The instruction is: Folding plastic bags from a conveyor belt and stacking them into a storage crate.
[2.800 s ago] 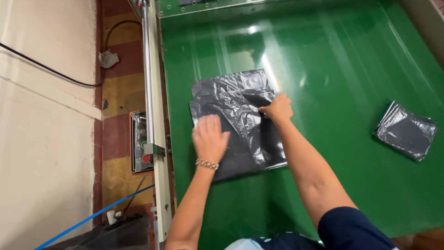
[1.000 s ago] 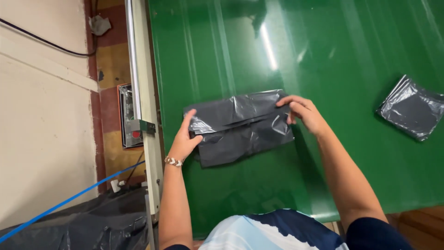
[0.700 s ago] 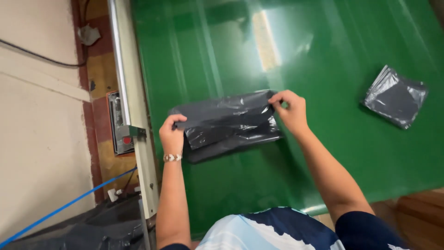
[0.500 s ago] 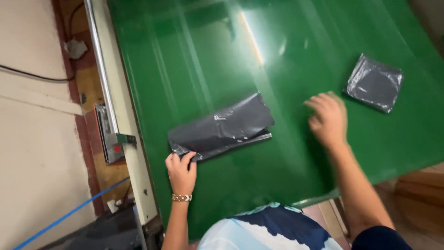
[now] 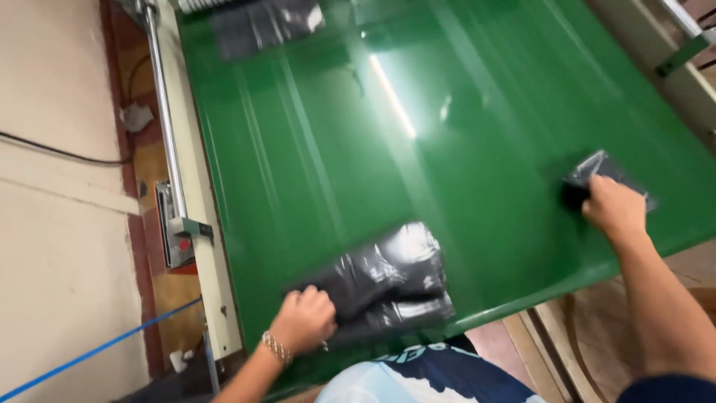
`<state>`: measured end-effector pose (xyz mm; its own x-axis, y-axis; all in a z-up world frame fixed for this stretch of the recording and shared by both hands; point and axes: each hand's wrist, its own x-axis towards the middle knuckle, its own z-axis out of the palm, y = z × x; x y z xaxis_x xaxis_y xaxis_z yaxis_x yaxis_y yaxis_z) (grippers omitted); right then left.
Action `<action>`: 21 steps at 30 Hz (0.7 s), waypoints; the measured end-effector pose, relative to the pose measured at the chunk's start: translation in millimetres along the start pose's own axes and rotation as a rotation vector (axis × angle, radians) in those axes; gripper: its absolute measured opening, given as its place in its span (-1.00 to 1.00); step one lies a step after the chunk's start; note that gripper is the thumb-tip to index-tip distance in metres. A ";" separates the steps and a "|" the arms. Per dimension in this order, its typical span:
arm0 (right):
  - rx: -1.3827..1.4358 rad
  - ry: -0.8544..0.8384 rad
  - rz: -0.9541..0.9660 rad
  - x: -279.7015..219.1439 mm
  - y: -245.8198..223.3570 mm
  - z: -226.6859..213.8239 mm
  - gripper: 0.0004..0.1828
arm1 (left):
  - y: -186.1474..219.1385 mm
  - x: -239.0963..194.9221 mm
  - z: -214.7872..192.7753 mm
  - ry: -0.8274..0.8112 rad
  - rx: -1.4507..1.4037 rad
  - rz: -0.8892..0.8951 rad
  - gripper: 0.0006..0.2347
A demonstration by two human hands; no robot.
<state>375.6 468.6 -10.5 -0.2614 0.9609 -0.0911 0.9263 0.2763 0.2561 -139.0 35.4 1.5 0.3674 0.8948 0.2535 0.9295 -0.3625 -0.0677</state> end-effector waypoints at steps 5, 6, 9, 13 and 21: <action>0.845 0.101 0.146 -74.5 1.0 -17.3 -0.82 | 71.7 -44.2 -9.2 -0.130 -0.132 0.048 -0.77; 1.274 0.179 0.108 -87.7 0.6 -13.0 -0.88 | 84.0 -45.3 -16.3 -0.016 -0.109 0.050 -0.91; 1.647 0.088 0.172 -109.2 -36.1 -35.4 -0.76 | 99.0 -67.9 7.9 -0.122 -0.285 0.026 -0.91; 1.856 -0.012 0.226 -109.3 -86.6 -57.9 -0.78 | 92.7 -51.1 -20.2 -0.011 -0.246 0.057 -0.91; 1.899 -0.295 0.094 -87.3 -140.4 -86.9 -0.67 | 71.7 -36.4 -45.2 -0.152 -0.801 -0.481 -0.77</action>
<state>244.8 347.5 45.2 -0.3419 0.8802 -0.3291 0.0225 -0.3424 -0.9393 -87.2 -34.9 31.0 0.0027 0.9987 -0.0510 0.7051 0.0342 0.7082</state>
